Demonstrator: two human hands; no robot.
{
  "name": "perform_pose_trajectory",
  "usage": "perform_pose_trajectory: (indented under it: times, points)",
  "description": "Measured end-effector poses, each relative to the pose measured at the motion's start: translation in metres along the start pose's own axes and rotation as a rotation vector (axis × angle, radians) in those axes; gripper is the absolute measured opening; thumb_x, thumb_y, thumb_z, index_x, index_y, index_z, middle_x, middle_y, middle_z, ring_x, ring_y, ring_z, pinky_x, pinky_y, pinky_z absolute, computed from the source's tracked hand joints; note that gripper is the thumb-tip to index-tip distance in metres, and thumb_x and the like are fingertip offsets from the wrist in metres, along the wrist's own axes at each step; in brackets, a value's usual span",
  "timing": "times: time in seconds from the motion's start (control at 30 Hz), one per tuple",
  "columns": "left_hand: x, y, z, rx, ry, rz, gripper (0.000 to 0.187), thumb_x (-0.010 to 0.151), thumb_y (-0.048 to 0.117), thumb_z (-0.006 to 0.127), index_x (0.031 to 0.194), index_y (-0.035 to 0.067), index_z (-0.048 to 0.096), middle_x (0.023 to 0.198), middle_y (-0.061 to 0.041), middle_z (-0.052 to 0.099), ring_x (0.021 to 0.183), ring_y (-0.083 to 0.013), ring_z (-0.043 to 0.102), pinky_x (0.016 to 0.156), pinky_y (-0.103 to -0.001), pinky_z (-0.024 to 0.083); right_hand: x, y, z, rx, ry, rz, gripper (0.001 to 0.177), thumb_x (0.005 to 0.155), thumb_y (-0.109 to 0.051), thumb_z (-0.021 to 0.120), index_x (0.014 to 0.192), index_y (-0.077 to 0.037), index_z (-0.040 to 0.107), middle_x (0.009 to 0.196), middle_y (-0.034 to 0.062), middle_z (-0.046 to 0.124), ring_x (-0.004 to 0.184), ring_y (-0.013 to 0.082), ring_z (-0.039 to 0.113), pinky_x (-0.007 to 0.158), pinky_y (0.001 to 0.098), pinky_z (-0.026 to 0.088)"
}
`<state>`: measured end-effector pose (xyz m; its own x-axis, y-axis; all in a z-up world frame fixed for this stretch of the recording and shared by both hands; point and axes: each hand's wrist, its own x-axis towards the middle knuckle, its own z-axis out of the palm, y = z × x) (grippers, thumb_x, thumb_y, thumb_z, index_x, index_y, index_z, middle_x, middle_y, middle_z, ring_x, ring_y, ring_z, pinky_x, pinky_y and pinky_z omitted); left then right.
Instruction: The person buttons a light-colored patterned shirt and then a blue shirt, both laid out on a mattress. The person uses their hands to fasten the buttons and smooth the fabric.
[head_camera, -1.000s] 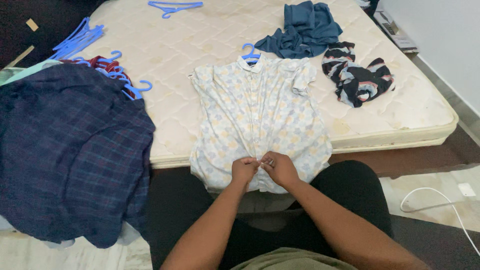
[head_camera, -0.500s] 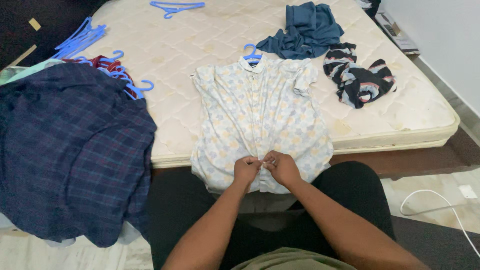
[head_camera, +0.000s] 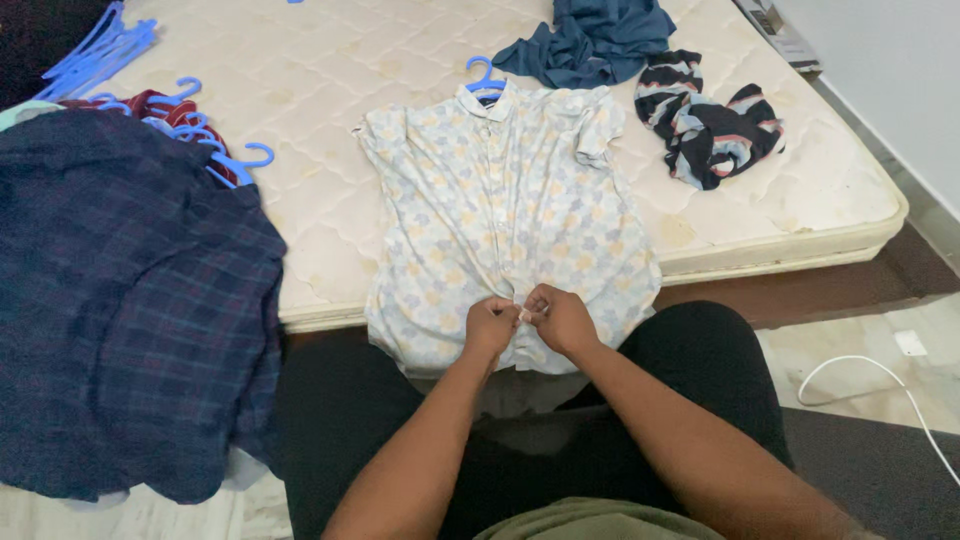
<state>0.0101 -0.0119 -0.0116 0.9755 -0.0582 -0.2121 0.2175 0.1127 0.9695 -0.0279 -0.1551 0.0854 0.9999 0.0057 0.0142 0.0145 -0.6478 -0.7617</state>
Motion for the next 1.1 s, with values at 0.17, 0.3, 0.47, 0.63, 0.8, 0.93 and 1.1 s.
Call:
perform_pose_trajectory:
  times: [0.17,0.3,0.47,0.63,0.8,0.93,1.1]
  points:
    - [-0.007,0.012,-0.002,0.042,-0.013,-0.034,0.01,0.087,0.009,0.072,0.085,-0.001,0.071,0.068,-0.005,0.067,0.058,-0.0117,0.058,0.053,-0.029,0.045,0.001,0.0,0.0,-0.047,-0.034,0.072,0.02,0.086,-0.018,0.08,0.092,-0.004,0.069,0.087,0.0109,0.074,0.075,0.0246,0.071,0.07,0.039,0.054]
    - [-0.009,0.021,-0.002,0.154,-0.006,0.045,0.012,0.087,0.011,0.071,0.086,0.0,0.072,0.069,-0.005,0.069,0.059,-0.012,0.061,0.055,-0.029,0.047,-0.003,0.007,0.0,0.042,-0.025,-0.061,0.021,0.085,-0.019,0.079,0.096,-0.005,0.068,0.087,0.01,0.075,0.076,0.0207,0.073,0.07,0.0365,0.057]
    - [-0.012,0.022,-0.007,0.292,0.052,0.226,0.01,0.083,0.009,0.075,0.084,-0.001,0.075,0.071,-0.004,0.073,0.063,-0.0104,0.066,0.06,-0.027,0.051,0.001,0.014,0.005,0.081,-0.03,-0.161,0.02,0.088,-0.019,0.078,0.098,-0.004,0.07,0.085,0.0089,0.076,0.075,0.017,0.072,0.07,0.033,0.058]
    - [-0.007,0.02,-0.011,0.091,-0.03,0.087,0.006,0.082,0.003,0.073,0.085,-0.001,0.072,0.071,-0.006,0.069,0.062,-0.0116,0.061,0.056,-0.027,0.047,0.011,0.036,0.013,0.264,-0.136,-0.01,0.017,0.093,-0.018,0.073,0.102,-0.003,0.071,0.083,0.0065,0.075,0.069,0.014,0.069,0.066,0.0312,0.056]
    - [-0.003,0.014,-0.008,0.027,-0.045,0.035,0.016,0.079,0.001,0.077,0.092,0.0,0.068,0.076,-0.006,0.07,0.064,-0.0111,0.063,0.058,-0.026,0.051,0.012,0.044,0.017,0.284,-0.116,-0.047,0.018,0.094,-0.016,0.072,0.106,-0.003,0.071,0.086,0.0085,0.076,0.07,0.0153,0.068,0.067,0.0317,0.056]
    - [-0.003,0.015,-0.012,0.001,-0.061,0.029,0.018,0.08,-0.001,0.077,0.096,-0.002,0.069,0.079,-0.009,0.071,0.066,-0.0126,0.064,0.06,-0.027,0.051,0.005,0.025,0.012,0.1,-0.06,-0.121,0.022,0.092,-0.018,0.072,0.107,-0.003,0.071,0.09,0.0103,0.077,0.074,0.0186,0.072,0.07,0.0331,0.058]
    - [-0.005,0.028,-0.018,0.073,-0.077,-0.011,0.02,0.083,0.002,0.074,0.103,0.001,0.069,0.085,-0.007,0.074,0.071,-0.013,0.066,0.063,-0.029,0.053,0.002,0.011,0.002,-0.013,-0.091,-0.092,0.024,0.093,-0.023,0.072,0.107,-0.003,0.072,0.092,0.0112,0.077,0.076,0.0216,0.072,0.071,0.037,0.057]
